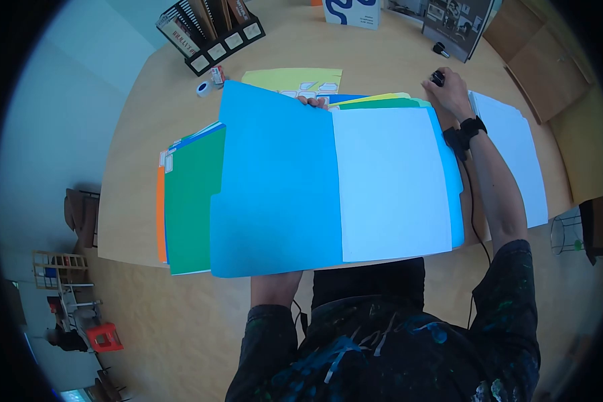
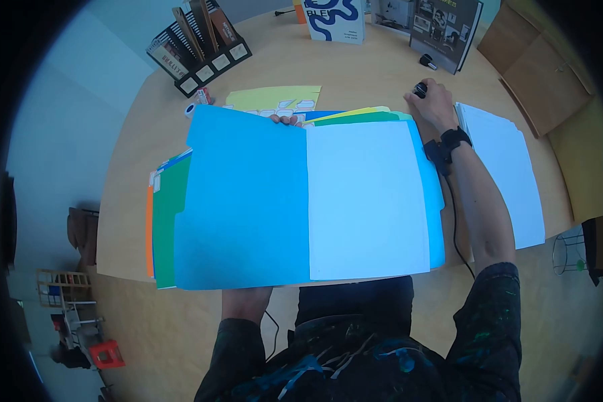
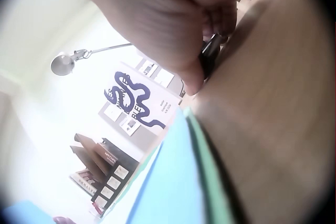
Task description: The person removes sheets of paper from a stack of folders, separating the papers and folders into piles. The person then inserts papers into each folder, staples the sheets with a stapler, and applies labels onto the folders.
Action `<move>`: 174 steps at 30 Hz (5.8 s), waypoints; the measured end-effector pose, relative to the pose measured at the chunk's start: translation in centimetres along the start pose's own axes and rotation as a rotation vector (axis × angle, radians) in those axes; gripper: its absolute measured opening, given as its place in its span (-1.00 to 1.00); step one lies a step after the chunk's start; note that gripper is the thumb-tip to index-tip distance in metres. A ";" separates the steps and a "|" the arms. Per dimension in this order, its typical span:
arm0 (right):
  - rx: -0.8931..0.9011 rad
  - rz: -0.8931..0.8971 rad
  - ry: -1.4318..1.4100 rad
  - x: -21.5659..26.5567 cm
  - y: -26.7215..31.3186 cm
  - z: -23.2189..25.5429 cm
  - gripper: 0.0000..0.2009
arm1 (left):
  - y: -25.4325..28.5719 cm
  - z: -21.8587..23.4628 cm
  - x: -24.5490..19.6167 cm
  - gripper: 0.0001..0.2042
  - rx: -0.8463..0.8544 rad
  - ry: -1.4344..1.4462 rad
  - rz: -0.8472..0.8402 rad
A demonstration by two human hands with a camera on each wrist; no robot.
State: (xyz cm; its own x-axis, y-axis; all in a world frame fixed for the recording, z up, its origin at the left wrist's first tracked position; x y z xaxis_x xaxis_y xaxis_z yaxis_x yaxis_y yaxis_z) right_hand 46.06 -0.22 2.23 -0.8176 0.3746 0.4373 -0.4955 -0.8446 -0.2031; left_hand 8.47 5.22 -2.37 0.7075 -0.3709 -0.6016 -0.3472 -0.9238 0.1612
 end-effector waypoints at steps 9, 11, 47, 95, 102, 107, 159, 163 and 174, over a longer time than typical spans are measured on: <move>0.506 0.863 0.084 16.0 16.3 -2.4 -0.21 | 0.6 -1.1 -0.7 -0.77 0.134 -0.274 -0.074; 0.540 0.906 0.152 15.9 18.7 -3.7 -0.18 | 0.8 -1.6 -0.7 -0.77 0.163 -0.322 -0.095; 0.443 0.641 -0.015 7.6 7.3 1.0 -0.58 | 0.3 -1.7 -0.1 -0.61 0.235 -1.141 -0.007; 0.136 0.163 -0.670 1.5 7.4 -1.0 -0.53 | 14.6 -7.5 -22.7 -0.47 -0.028 -0.850 -0.688; 0.121 0.379 -0.227 4.4 9.2 0.1 -0.41 | 10.8 8.2 -36.0 -0.51 -0.491 -1.439 -0.416; 0.155 0.263 -0.159 4.4 9.1 0.6 -0.40 | 9.4 14.6 -33.5 -0.45 -0.735 -1.826 -0.248; -0.183 0.084 -0.618 -1.0 8.3 3.9 -0.72 | 1.3 -3.0 -3.4 -0.74 0.287 -0.516 -0.253; -0.448 -0.049 0.283 -4.6 8.4 6.9 -0.56 | -1.6 -0.3 -3.4 -0.79 0.639 0.047 -0.280; -0.106 -0.461 0.406 -9.2 9.0 7.6 -0.63 | -2.8 3.3 -1.2 -0.80 0.635 0.230 -0.183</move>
State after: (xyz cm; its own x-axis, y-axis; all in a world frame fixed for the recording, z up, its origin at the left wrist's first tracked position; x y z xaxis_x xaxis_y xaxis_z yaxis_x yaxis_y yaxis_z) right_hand 51.33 -14.19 3.04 -0.5484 0.8250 0.1366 -0.8336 -0.5263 -0.1675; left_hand 6.59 8.53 -4.68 0.8767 -0.2902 -0.3836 -0.4533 -0.7650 -0.4574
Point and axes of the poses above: each hand's wrist, its own y-axis away from the middle knuckle, its own z-axis out of the back of the hand, x = y × z, the point moved 9 cm from there along -y, towards the middle knuckle, and after that the axes turned 5 degrees about x, right-handed, at the moved point
